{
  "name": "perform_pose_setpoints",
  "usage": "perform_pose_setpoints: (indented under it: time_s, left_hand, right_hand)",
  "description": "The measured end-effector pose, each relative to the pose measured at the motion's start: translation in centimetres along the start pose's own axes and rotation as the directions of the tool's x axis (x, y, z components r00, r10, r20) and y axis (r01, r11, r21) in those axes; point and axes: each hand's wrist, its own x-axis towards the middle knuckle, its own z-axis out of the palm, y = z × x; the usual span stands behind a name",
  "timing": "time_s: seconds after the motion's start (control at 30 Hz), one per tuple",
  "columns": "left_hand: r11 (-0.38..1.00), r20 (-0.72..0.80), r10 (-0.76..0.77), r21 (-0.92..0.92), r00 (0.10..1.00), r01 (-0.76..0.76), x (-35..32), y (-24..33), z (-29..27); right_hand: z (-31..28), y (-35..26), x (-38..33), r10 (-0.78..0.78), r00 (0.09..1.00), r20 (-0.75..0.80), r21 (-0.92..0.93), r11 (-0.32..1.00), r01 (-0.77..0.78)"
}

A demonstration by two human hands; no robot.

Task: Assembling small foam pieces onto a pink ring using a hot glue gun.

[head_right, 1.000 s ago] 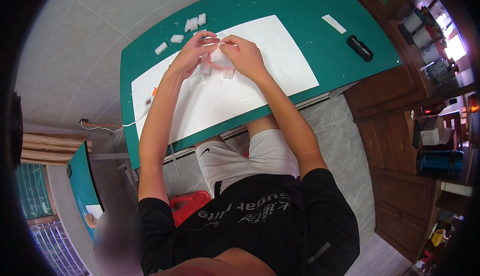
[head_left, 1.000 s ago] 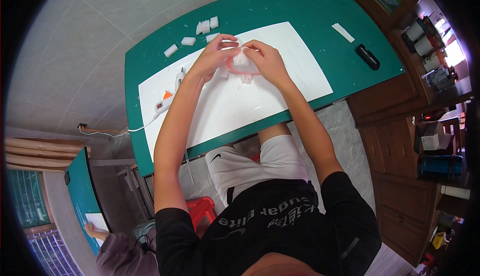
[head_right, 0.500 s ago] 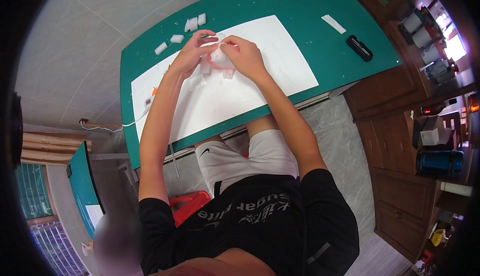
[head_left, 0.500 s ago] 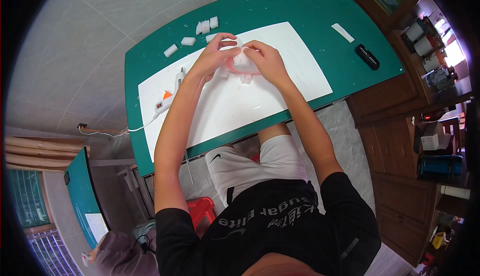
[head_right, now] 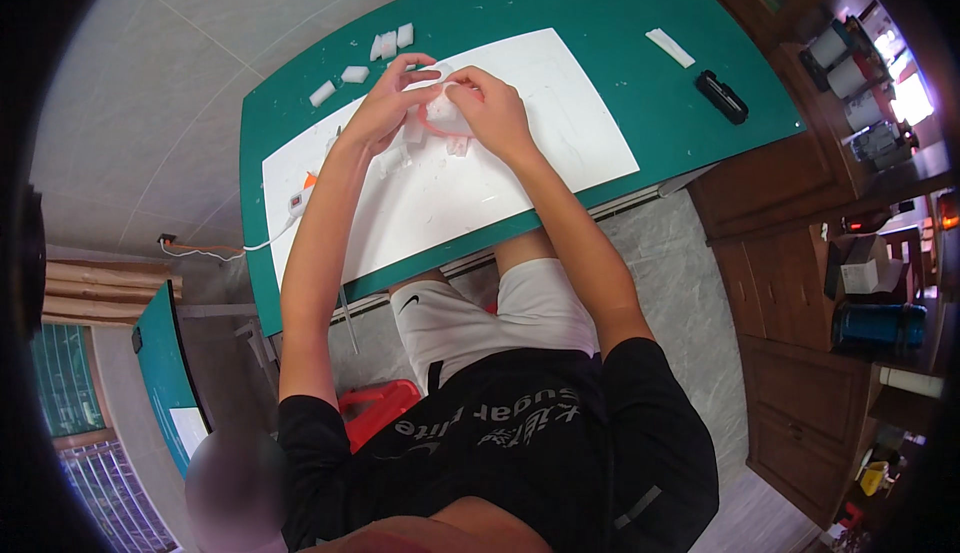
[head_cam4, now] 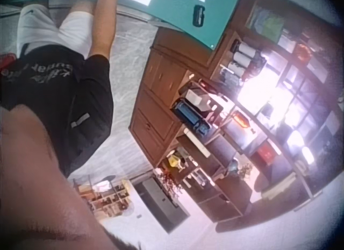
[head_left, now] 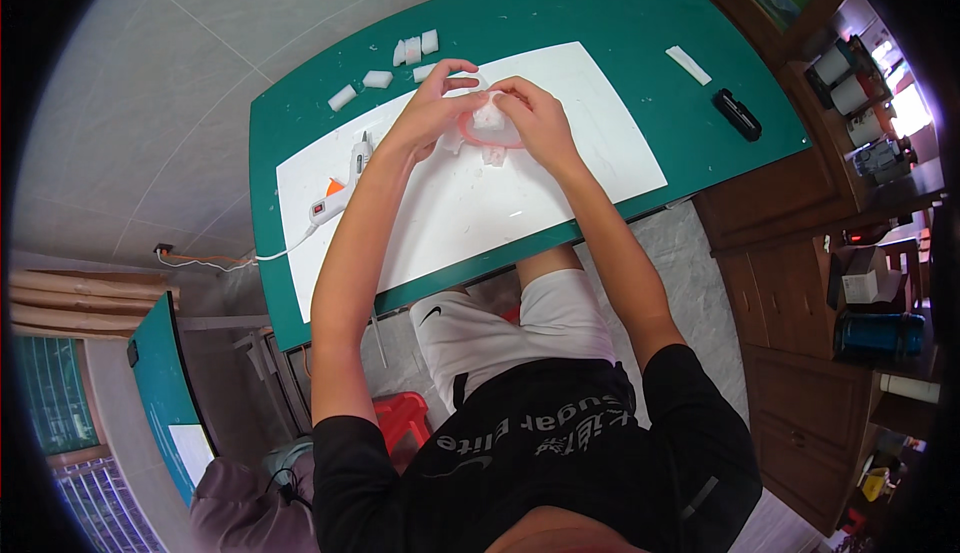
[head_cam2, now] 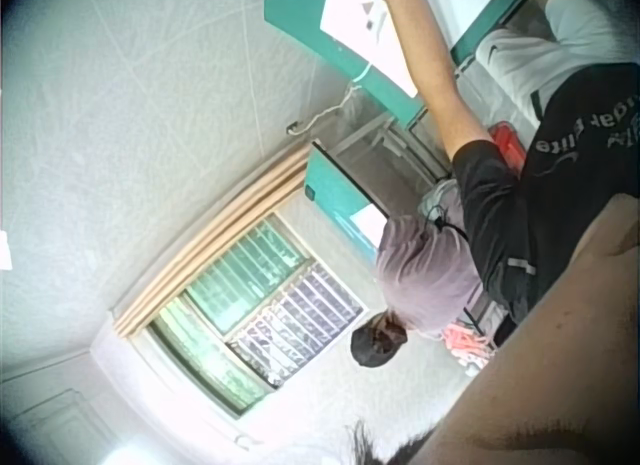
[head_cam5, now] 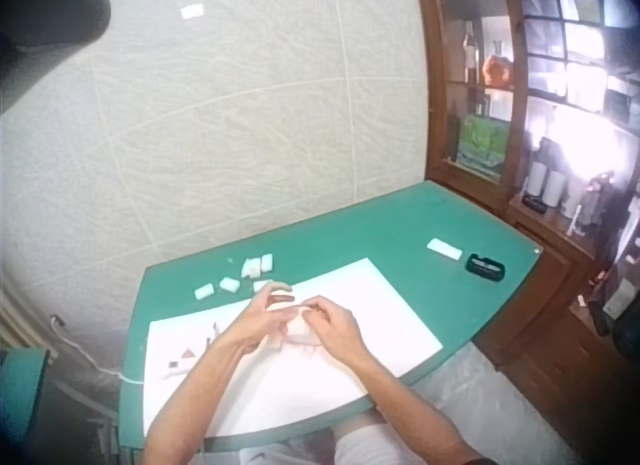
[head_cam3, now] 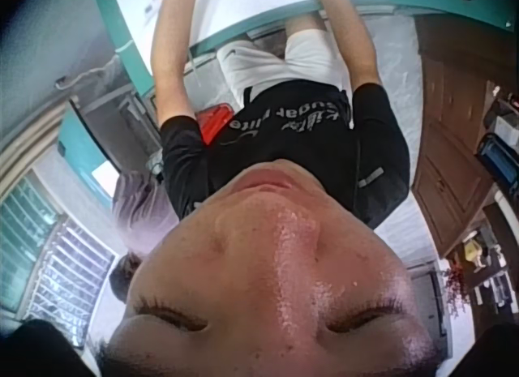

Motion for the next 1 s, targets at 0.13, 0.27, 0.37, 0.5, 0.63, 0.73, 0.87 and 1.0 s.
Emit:
perform_pose_setpoints:
  time_s: [0.13, 0.27, 0.37, 0.5, 0.63, 0.73, 0.87, 1.0]
  left_hand:
    - [1.0, -0.003, -0.004, -0.015, 1.0, 0.004, -0.2, 0.1, 0.0]
    - [1.0, -0.002, 0.007, -0.02, 1.0, -0.007, -0.2, -0.1, -0.1]
    - [1.0, -0.003, 0.004, -0.028, 1.0, -0.004, -0.2, -0.1, -0.1]
    - [0.999, -0.002, 0.004, -0.034, 1.0, -0.004, -0.2, 0.0, 0.0]
    - [0.999, 0.003, 0.012, -0.033, 1.0, -0.012, -0.1, -0.2, -0.2]
    - [1.0, 0.003, 0.011, -0.024, 1.0, -0.011, 0.0, -0.3, -0.1]
    - [0.999, -0.001, 0.02, -0.029, 1.0, -0.02, 0.1, -0.5, -0.1]
    - [1.0, -0.005, 0.004, -0.022, 1.0, -0.004, 0.1, -0.4, -0.1]
  right_hand:
    - [0.3, -0.1, 0.0, 0.005, 1.0, -0.007, -0.002, 1.0, -0.005]
    - [0.2, -0.5, -0.1, 0.014, 1.0, -0.009, -0.016, 1.0, -0.014]
    - [0.2, -0.6, -0.1, 0.021, 1.0, 0.003, -0.012, 1.0, -0.021]
    - [0.2, -0.2, 0.0, 0.035, 0.999, 0.018, 0.022, 0.999, -0.036]
    - [0.2, -0.2, 0.1, 0.041, 0.999, 0.023, 0.043, 0.998, -0.042]
    - [0.2, 0.0, 0.2, 0.031, 0.999, 0.02, 0.065, 0.997, -0.032]
    - [0.3, 0.2, 0.3, 0.033, 0.999, 0.021, 0.067, 0.997, -0.035]
    - [0.3, 0.4, 0.4, 0.035, 0.999, 0.019, 0.07, 0.997, -0.037]
